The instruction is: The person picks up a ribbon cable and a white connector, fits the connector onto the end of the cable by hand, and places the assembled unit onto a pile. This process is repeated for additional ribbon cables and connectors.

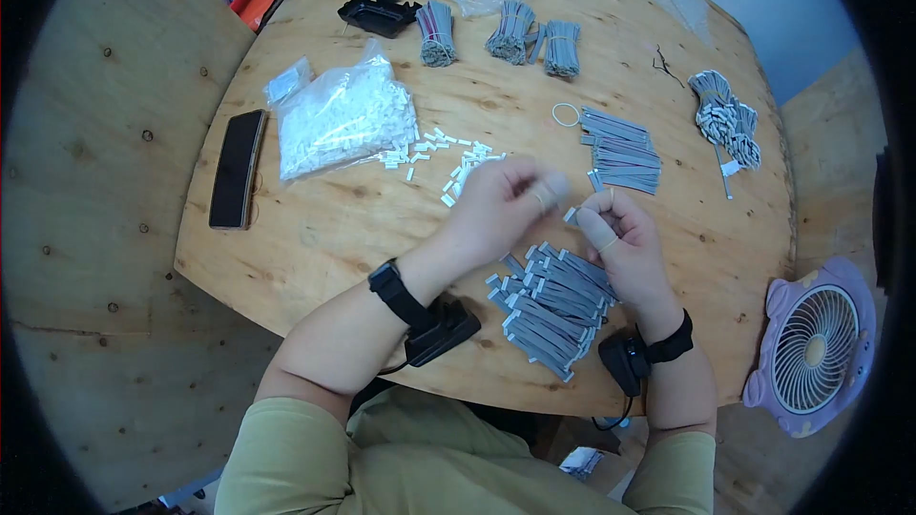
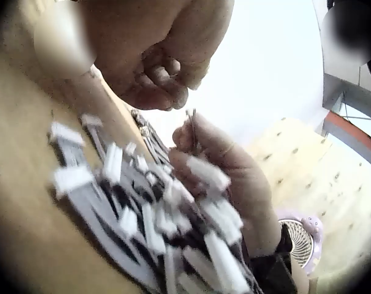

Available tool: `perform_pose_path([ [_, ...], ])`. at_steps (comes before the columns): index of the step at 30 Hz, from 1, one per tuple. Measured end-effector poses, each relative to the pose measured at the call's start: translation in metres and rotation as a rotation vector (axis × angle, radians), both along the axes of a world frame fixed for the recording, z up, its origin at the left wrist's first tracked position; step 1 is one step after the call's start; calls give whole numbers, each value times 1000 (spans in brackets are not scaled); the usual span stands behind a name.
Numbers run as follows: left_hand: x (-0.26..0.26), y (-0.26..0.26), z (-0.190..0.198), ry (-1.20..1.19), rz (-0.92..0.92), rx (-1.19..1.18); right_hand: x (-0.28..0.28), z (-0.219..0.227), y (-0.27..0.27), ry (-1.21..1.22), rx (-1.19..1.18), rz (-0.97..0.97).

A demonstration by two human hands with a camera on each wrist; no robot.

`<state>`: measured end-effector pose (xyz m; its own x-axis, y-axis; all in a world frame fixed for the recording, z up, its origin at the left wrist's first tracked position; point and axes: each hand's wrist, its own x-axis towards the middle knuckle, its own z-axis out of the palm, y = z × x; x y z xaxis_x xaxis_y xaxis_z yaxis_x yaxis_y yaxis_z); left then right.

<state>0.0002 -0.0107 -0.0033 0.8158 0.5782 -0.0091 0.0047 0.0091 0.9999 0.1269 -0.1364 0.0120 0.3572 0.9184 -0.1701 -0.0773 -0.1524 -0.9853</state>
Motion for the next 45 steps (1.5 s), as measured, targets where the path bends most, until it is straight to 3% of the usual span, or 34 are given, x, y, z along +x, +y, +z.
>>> perform_pose_path([
  [3, -5, 17, 10, -98, 264, -96, 2, 0, -1, 8, 5, 36],
  [7, -14, 32, 12, 83, 335, 209, 1, -1, -1, 5, 9, 77],
  [13, -12, 29, 0, 285, 331, 983, 2, -5, -1, -12, -1, 79],
  [22, -7, 26, -1, 281, 320, 1124, -1, -7, 1, -24, -10, 62],
  [28, -3, 31, -7, 136, 275, 1225, 2, -6, 0, 16, -14, 60],
  [31, -3, 24, 2, 55, 255, 1013, 3, -6, 1, 25, -11, 42],
  [34, -5, 14, 7, 37, 97, 397, 4, -6, 0, 54, -19, 36],
  [37, -4, 13, 5, -57, -79, 77, 4, -3, -1, 74, -39, 41],
  [40, -3, 8, 5, -162, -98, -332, 4, -2, -1, 92, -28, 42],
  [45, -5, 5, 9, -121, -173, -722, 5, -4, 0, 104, 20, 62],
])
